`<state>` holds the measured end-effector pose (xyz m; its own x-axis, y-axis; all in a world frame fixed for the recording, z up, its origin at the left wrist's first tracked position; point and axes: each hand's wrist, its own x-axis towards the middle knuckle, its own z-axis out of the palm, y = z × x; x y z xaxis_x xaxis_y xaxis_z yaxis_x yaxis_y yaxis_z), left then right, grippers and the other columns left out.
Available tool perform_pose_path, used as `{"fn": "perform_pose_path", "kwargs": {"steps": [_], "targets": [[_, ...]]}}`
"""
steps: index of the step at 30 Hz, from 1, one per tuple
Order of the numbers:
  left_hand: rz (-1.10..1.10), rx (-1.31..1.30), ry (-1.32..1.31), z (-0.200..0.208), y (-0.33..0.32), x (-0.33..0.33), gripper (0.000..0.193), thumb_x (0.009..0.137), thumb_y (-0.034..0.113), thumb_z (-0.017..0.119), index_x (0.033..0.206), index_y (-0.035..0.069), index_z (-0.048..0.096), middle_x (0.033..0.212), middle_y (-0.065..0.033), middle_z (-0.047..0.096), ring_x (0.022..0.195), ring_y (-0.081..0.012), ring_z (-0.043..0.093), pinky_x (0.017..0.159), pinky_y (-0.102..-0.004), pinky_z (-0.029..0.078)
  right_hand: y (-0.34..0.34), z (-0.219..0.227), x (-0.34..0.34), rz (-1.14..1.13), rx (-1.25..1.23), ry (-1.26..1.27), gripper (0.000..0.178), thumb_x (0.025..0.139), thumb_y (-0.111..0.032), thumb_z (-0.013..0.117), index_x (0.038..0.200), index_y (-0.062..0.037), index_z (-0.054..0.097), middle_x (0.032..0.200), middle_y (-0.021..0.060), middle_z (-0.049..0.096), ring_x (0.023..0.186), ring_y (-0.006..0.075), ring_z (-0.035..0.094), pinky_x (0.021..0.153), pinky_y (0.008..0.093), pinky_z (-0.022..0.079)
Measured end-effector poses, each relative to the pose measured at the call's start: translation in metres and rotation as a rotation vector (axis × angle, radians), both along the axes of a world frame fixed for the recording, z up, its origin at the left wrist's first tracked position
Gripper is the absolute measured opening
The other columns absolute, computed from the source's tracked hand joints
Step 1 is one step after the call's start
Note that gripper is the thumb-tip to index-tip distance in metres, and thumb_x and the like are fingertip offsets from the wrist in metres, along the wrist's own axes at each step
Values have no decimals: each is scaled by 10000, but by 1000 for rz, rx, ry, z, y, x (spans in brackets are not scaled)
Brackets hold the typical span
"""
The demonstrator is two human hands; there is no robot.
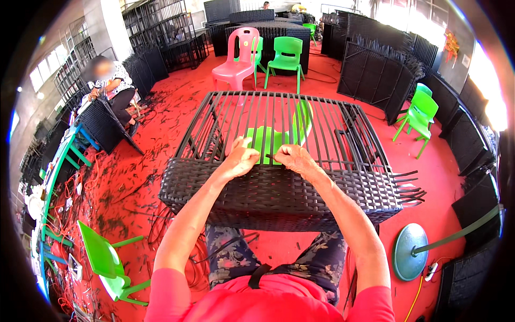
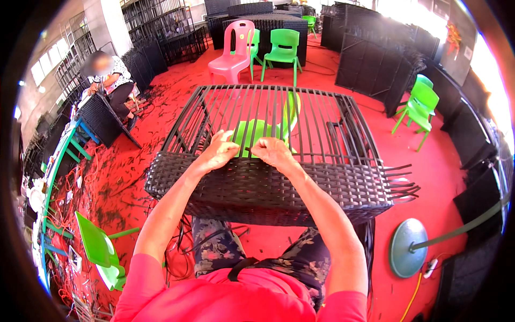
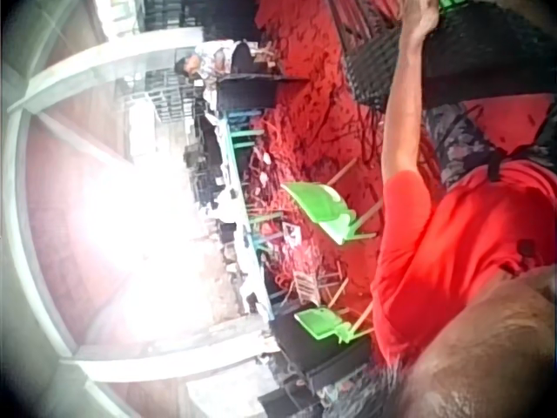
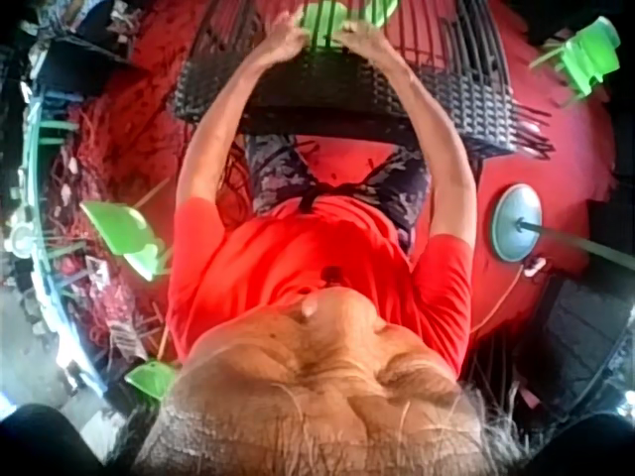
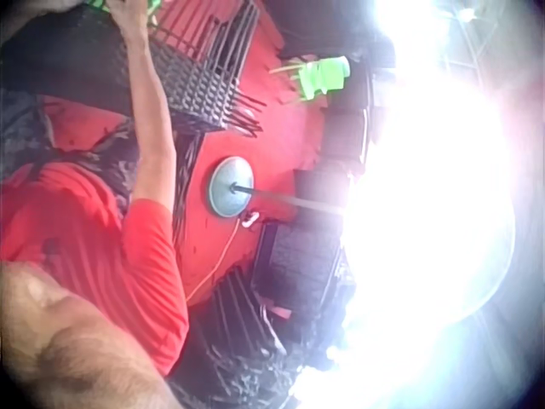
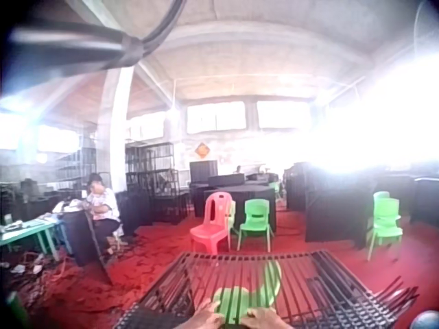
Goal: The person weaves plastic rattan strips through a metal furniture frame by hand, repeatedly turning the frame over and tucking the strip ends into the weave.
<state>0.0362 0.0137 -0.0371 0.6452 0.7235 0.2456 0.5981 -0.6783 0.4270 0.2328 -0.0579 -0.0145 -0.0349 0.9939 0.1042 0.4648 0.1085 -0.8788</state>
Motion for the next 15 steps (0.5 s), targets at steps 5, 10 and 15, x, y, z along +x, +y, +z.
{"fn": "perform_pose_path", "kwargs": {"steps": [5,10,15], "targets": [[-8,-247,68,19,-1,6,196,804,203,520,918,111,650,1360,-212,270,1265,-366,211,1018,-437,207,3,4,-8,-25,-55,-275,276,689,-326,581,722,-55,620,661,102,607,647,220,594,611,343,444],[-40,-448,-325,15,3,-3,144,720,143,656,767,8,660,1171,-106,466,1015,-137,475,873,-293,346,8,2,-10,-7,1,-292,257,714,-342,587,807,-112,651,789,111,636,782,265,611,694,369,451],[129,-189,-521,14,-1,-27,195,691,175,692,715,-8,627,1095,-175,512,850,-175,531,719,-304,418,9,22,-30,1,86,-244,266,786,-303,551,942,-102,628,834,134,633,827,288,608,695,377,457]]}}
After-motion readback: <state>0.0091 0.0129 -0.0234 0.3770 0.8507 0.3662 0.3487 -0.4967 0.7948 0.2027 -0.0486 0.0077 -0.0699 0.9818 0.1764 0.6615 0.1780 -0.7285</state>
